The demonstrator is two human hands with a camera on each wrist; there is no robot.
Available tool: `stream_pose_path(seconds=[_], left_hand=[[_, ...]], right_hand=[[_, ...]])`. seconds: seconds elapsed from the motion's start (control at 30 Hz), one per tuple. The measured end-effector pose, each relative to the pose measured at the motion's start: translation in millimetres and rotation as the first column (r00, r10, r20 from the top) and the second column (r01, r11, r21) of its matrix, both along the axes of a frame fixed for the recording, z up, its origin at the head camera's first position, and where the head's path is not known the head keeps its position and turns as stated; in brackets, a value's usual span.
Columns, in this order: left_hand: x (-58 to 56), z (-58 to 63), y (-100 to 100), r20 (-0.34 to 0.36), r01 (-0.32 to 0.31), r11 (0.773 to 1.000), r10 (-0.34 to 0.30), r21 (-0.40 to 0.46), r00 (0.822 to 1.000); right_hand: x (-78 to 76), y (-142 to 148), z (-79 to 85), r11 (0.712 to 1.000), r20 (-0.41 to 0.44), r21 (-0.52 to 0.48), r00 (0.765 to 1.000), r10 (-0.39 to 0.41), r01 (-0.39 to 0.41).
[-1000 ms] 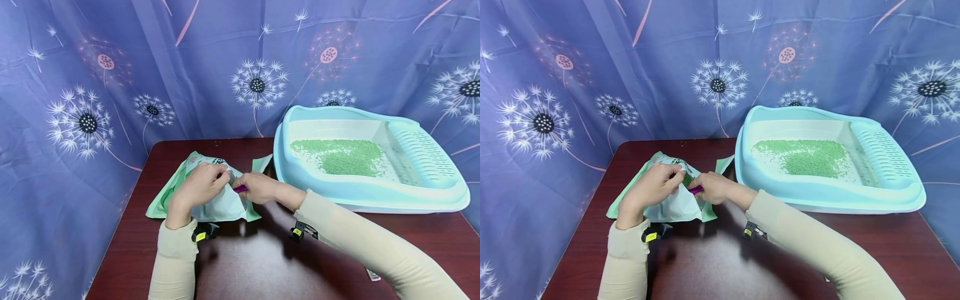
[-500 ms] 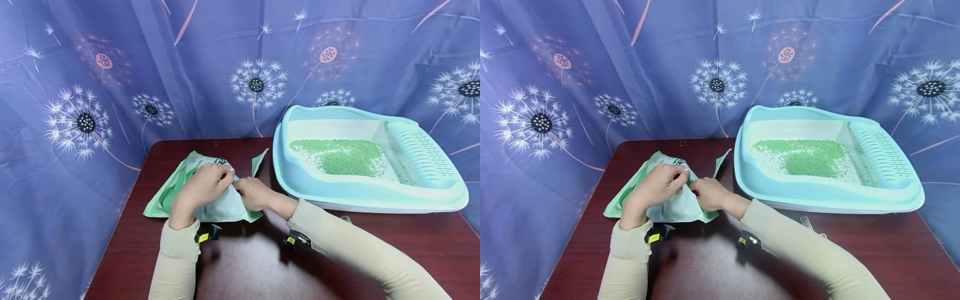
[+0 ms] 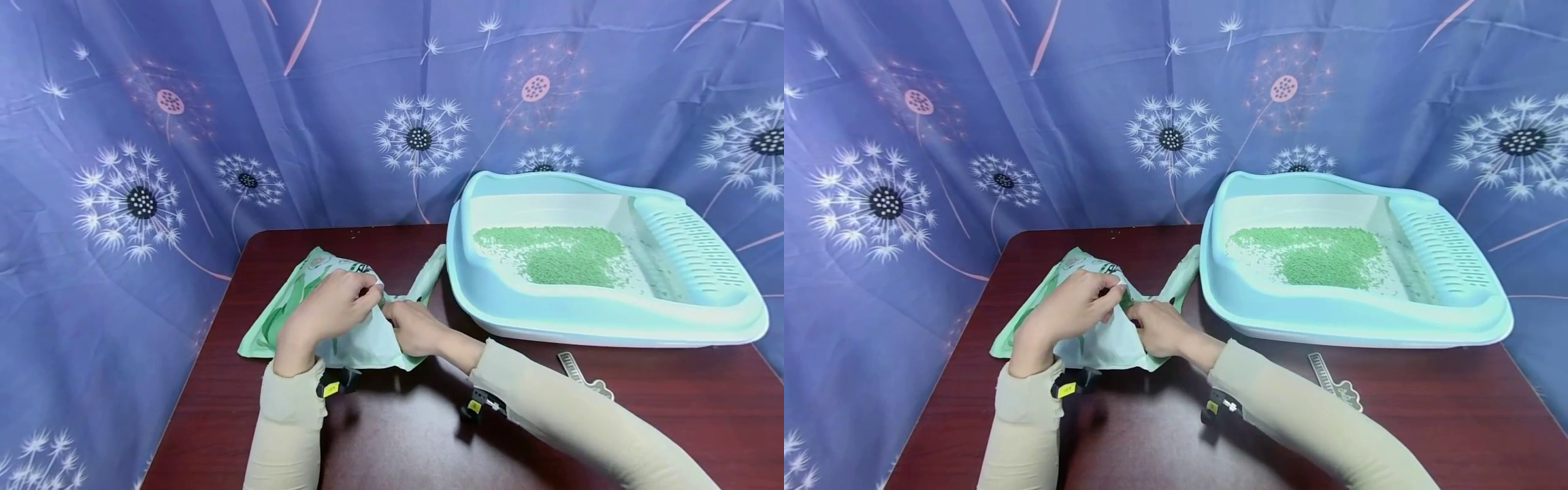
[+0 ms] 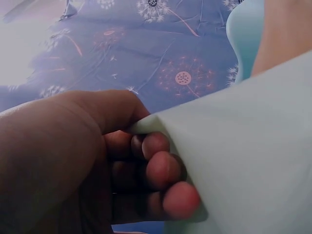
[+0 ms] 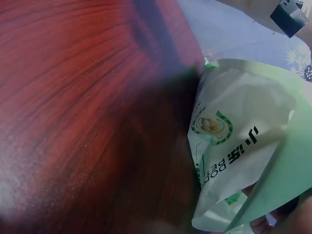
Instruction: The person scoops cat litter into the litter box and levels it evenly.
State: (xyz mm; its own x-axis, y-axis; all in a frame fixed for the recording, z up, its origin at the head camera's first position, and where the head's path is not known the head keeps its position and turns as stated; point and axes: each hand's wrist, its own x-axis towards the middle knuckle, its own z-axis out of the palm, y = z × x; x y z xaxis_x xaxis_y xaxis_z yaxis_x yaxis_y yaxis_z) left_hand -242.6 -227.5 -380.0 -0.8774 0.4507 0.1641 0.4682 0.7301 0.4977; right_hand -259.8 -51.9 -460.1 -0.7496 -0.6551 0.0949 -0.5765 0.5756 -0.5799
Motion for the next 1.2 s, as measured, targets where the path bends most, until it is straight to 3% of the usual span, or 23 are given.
stream_pose_path(seconds=[0.3, 0.7, 0.97, 1.2], left_hand=[[1.1, 2.8, -4, 0.039, -0.004, 1.0, 0.003, 0.023, 0.999], [0.5, 1.8, -7, 0.042, -0.019, 1.0, 0.019, 0.012, 0.999], [1.1, 4.0, -9, 0.07, -0.02, 0.999, 0.018, 0.027, 0.997], [2.1, 4.3, -9, 0.086, -0.021, 0.999, 0.019, 0.026, 0.996]], right_hand=[[0.4, 6, -2.1, 0.996, 0.045, -0.081, 0.999, -0.023, 0.026], [-0.3, 19, -9.7, 0.982, 0.077, -0.167, 0.994, -0.072, 0.084], [1.2, 33, -12.3, 0.96, -0.063, -0.279, 0.998, 0.009, -0.026], [13.1, 46, -16.9, 0.952, -0.068, -0.303, 0.996, -0.054, 0.031]])
